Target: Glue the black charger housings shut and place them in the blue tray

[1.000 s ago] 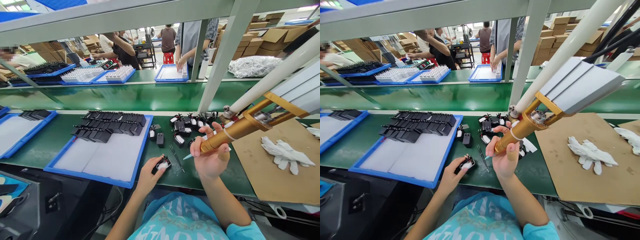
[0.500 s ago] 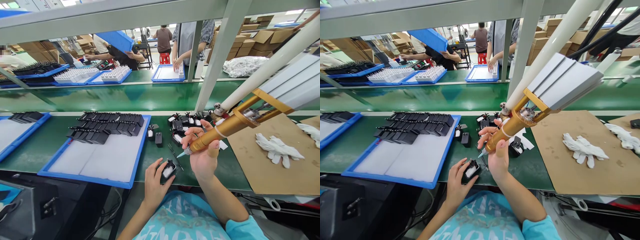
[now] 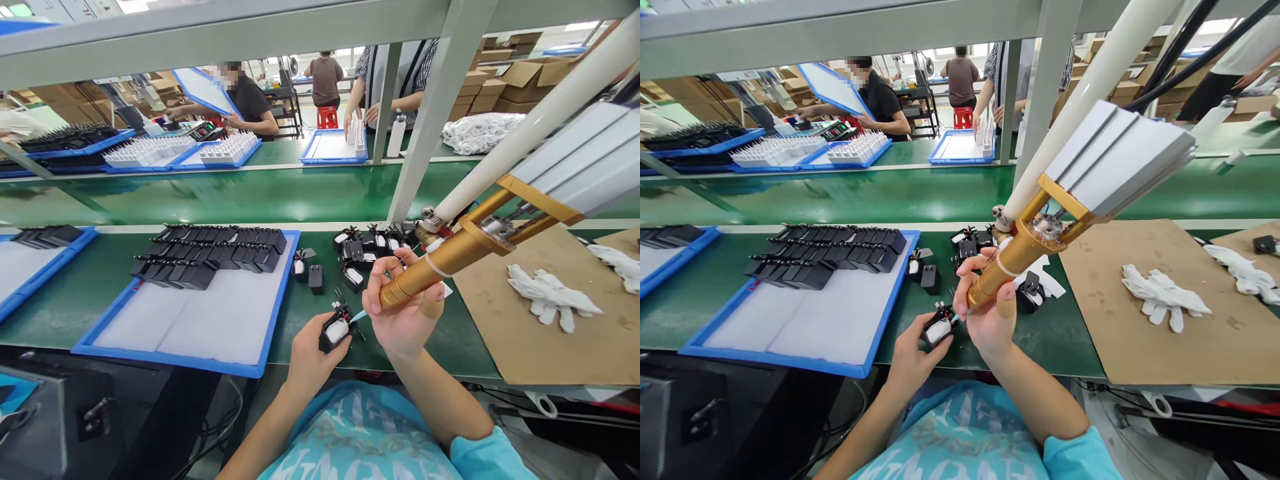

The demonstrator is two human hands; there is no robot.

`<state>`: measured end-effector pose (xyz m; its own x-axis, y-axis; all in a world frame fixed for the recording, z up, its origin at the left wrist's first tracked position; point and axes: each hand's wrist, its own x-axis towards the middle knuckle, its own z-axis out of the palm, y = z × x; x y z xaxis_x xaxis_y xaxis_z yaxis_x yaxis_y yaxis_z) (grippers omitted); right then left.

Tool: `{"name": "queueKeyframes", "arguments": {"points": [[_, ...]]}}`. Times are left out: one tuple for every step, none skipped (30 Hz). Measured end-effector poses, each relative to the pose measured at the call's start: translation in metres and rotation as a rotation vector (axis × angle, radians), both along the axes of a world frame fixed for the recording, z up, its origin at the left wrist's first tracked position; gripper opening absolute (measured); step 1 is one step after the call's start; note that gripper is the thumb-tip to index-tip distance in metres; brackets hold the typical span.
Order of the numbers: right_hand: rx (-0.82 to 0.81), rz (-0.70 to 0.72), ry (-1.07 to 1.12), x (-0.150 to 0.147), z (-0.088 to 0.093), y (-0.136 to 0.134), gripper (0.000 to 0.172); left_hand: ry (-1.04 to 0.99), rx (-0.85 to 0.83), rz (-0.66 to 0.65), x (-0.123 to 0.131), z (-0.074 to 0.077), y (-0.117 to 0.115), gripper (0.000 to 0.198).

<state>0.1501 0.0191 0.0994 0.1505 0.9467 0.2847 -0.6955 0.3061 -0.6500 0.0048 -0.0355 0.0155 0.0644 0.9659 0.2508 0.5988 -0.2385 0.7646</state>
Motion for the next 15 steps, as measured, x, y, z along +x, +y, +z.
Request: {"name": "queueKeyframes", "arguments": {"points": [[0.000,0.000,0.000,0.000,0.000,0.000,0.049,-0.009,0.009,0.004,0.001,0.003,0.000,0.029],[-0.003,-0.002,-0.001,0.000,0.000,0.000,0.048,-0.017,0.018,0.007,0.001,0.005,0.001,0.028],[-0.007,-0.005,-0.007,0.000,0.001,0.000,0.048,-0.026,0.027,0.010,0.001,0.007,0.001,0.027],[-0.012,-0.008,-0.015,0.001,0.001,-0.001,0.048,-0.033,0.035,0.012,0.002,0.008,0.001,0.027],[-0.013,-0.012,-0.023,0.001,0.001,-0.001,0.047,-0.038,0.041,0.014,0.002,0.010,0.001,0.027],[-0.011,-0.017,-0.030,0.001,0.001,-0.001,0.046,-0.041,0.046,0.015,0.002,0.010,0.001,0.027],[-0.004,-0.023,-0.037,0.001,0.001,-0.001,0.044,-0.043,0.054,0.016,0.002,0.011,0.001,0.027],[0.005,-0.026,-0.042,0.001,0.001,-0.002,0.042,-0.042,0.060,0.015,0.002,0.011,0.001,0.027],[0.014,-0.028,-0.044,0.001,0.001,-0.002,0.041,-0.040,0.066,0.014,0.001,0.012,0.001,0.027],[0.022,-0.029,-0.043,0.001,0.001,-0.002,0.039,-0.039,0.072,0.014,0.001,0.012,0.000,0.027],[0.027,-0.024,-0.042,0.001,0.001,-0.002,0.039,-0.038,0.075,0.015,0.001,0.012,0.000,0.027],[0.030,-0.018,-0.040,0.001,0.001,-0.002,0.039,-0.038,0.077,0.016,0.001,0.013,0.000,0.027],[0.030,-0.013,-0.038,0.001,0.002,-0.002,0.040,-0.039,0.075,0.017,0.001,0.013,-0.001,0.027],[0.028,-0.010,-0.037,0.001,0.002,-0.003,0.042,-0.043,0.070,0.017,0.001,0.014,-0.001,0.027],[0.026,-0.008,-0.037,0.001,0.002,-0.003,0.044,-0.049,0.064,0.017,0.001,0.014,0.000,0.027]]}}
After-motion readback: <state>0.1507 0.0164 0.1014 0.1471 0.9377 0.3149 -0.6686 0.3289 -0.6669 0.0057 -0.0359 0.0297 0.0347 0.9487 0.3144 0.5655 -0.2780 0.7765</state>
